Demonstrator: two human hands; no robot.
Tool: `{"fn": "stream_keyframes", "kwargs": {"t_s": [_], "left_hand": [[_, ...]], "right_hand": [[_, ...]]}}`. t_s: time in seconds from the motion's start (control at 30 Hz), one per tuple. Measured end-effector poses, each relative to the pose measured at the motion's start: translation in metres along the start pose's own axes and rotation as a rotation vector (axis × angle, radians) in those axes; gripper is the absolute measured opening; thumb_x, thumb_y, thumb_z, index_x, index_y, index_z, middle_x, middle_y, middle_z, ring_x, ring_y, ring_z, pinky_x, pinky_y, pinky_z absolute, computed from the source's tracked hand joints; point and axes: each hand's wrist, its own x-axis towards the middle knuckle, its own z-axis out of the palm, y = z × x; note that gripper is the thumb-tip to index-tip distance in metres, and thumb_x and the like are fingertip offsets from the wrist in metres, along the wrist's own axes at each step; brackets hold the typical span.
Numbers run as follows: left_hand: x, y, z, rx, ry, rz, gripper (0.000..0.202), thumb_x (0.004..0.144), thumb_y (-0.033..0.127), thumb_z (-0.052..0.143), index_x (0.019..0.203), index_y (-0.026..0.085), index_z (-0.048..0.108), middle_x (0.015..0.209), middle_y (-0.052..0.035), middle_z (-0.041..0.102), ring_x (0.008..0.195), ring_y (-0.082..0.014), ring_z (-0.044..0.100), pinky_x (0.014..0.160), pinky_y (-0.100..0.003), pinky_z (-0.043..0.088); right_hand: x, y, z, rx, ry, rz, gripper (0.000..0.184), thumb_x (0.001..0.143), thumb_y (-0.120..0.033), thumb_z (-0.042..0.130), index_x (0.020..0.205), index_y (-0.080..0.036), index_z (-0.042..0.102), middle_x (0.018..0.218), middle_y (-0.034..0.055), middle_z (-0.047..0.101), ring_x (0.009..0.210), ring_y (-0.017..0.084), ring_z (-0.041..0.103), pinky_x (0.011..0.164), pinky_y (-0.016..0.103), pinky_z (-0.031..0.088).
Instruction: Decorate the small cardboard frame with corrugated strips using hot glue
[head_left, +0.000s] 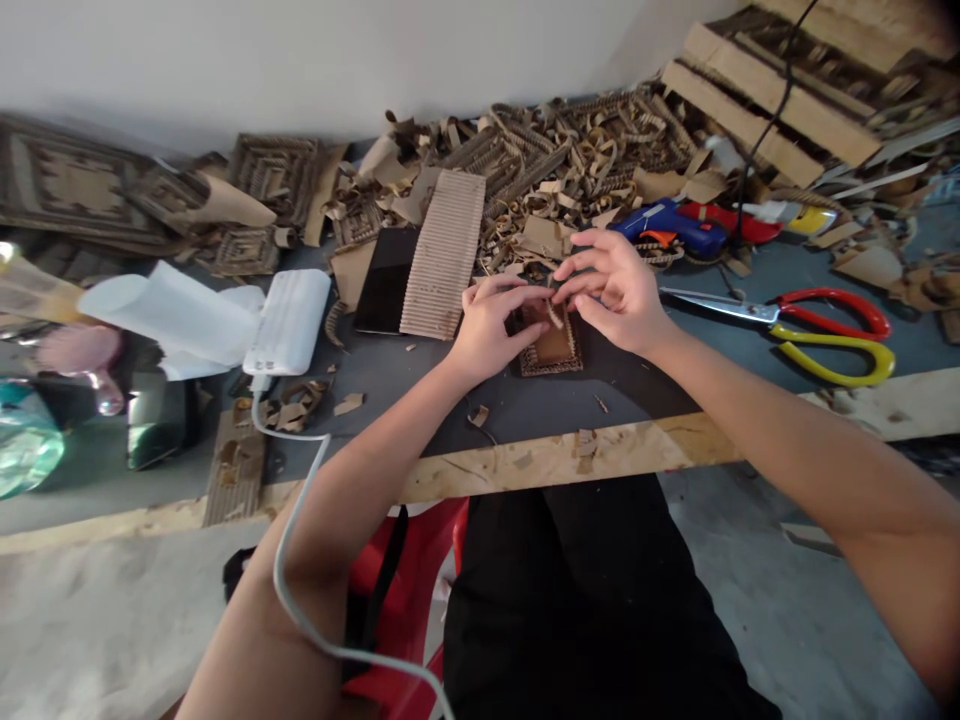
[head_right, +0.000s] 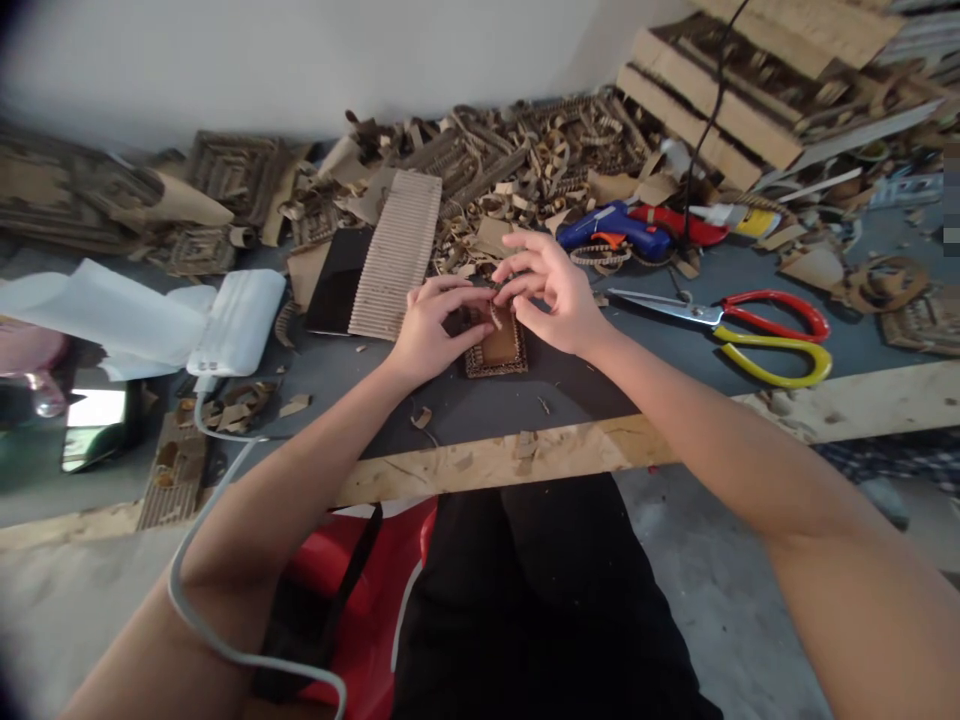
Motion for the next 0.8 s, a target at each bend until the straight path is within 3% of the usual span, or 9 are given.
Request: {"fn": "stream_keyframes", "kwargs": {"t_s": [0.13,0.3,0.47,0.53,0.67,0.8], "left_hand": [[-0.001,-0.003,0.003,-0.139,0.129,0.028,0.023,0.09,0.036,0.071,0.109,0.024,0.073,0.101,-0.0052,0.073,0.111,-0.023,0.065,0.101,-0.044,0.049],[-0.002,-0.004,0.012,-0.665,0.226,-0.005,0.037,0.094,0.057,0.06,0.096,0.021,0.07,0.095,-0.0052,0.075,0.092,-0.0163,0.072,0.091,-0.035,0.058],[0.002,0.002,0.013,-1.013,0.302,-0.178,0.04,0.08,0.06,0.075,0.082,0.02,0.071,0.084,-0.0036,0.075,0.107,-0.0184,0.07,0.101,-0.032,0.053],[0.004,0.001,0.013,-1.052,0.322,-0.205,0.04,0.077,0.059,0.079,0.079,0.02,0.072,0.081,-0.0033,0.075,0.11,-0.0181,0.069,0.101,-0.029,0.052],[0.007,-0.009,0.014,-0.996,0.365,-0.178,0.039,0.08,0.057,0.077,0.079,0.019,0.069,0.081,-0.0015,0.073,0.088,-0.0136,0.07,0.089,-0.027,0.055],[0.006,-0.014,0.016,-0.918,0.329,-0.118,0.038,0.081,0.055,0.077,0.088,0.02,0.068,0.103,-0.0036,0.074,0.083,-0.012,0.07,0.085,-0.027,0.057]], "right_hand": [[0.003,-0.001,0.001,-0.158,0.103,-0.07,0.048,0.088,-0.027,0.061,0.134,-0.025,0.051,0.114,0.0079,0.071,0.094,0.019,0.071,0.079,0.036,0.06],[0.006,-0.01,-0.001,-0.343,0.056,-0.143,0.037,0.092,-0.035,0.065,0.127,-0.022,0.066,0.115,0.008,0.076,0.106,0.023,0.072,0.093,0.04,0.057],[0.004,-0.009,0.0,-0.368,0.047,-0.171,0.025,0.094,-0.041,0.065,0.107,-0.022,0.076,0.092,0.003,0.08,0.086,0.017,0.075,0.085,0.031,0.057],[0.003,-0.007,0.0,-0.381,0.046,-0.179,0.025,0.094,-0.04,0.065,0.105,-0.021,0.077,0.088,0.0023,0.079,0.083,0.016,0.074,0.082,0.029,0.057],[0.003,-0.005,0.001,-0.391,0.053,-0.172,0.029,0.097,-0.041,0.06,0.109,-0.02,0.077,0.088,0.0018,0.079,0.082,0.015,0.074,0.082,0.029,0.057],[0.003,-0.006,0.0,-0.427,0.055,-0.135,0.036,0.1,-0.048,0.055,0.106,-0.021,0.078,0.084,0.0015,0.079,0.08,0.016,0.074,0.08,0.03,0.057]]}}
